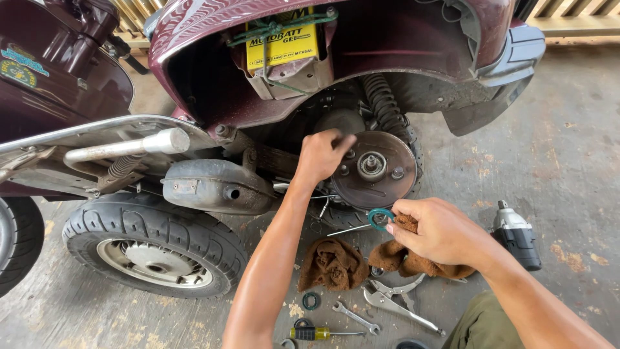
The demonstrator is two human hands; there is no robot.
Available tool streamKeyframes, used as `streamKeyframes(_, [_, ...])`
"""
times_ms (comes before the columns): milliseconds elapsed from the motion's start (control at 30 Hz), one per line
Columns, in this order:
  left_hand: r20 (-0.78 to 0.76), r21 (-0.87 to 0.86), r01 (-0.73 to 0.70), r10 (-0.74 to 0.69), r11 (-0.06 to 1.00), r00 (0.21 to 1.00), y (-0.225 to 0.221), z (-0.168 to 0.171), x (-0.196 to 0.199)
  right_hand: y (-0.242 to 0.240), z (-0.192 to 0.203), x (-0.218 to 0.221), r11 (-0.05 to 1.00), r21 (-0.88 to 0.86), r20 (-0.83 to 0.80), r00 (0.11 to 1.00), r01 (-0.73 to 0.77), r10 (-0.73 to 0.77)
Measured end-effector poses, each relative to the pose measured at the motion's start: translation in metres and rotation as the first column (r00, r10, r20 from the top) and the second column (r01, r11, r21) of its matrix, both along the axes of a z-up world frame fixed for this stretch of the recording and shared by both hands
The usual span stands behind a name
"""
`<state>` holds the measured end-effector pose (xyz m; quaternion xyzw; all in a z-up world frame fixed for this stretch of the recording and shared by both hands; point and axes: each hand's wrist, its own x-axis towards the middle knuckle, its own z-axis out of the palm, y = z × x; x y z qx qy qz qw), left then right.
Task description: The person kneels beside a scooter with the front wheel removed and cleans the wheel hub and surrounding parts with a rag. They handle a green rubber oil seal, wipe it, and press it into place on the wheel hub, adjusting it by hand.
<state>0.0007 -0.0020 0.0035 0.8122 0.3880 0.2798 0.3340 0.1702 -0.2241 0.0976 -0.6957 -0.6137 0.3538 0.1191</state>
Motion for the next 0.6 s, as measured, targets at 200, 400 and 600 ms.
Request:
streamKeyframes(200, [-0.008,-0.213,-0.013,0.012,0.977,1.000,-0.078,0.052,-0.043,0.000,-0.016,0.004,0.999,-0.037,-0.168,0.985,0.019,-0.025])
streamKeyframes(400, [0.015,-0.469,0.162,-0.176,0.868,0.984,-0.154,0.069,-0.069,0.006,-0.041,-0.016,0.996,-0.040,-0.303,0.951,-0.076,0.060])
streamKeyframes(600, [-0.156,-0.574,-0.081,-0.012,0.815,0.988,-0.145,0.094,-0.082,0.002,-0.010,-0.021,0.999,0.020,-0.257,0.965,-0.046,0.049])
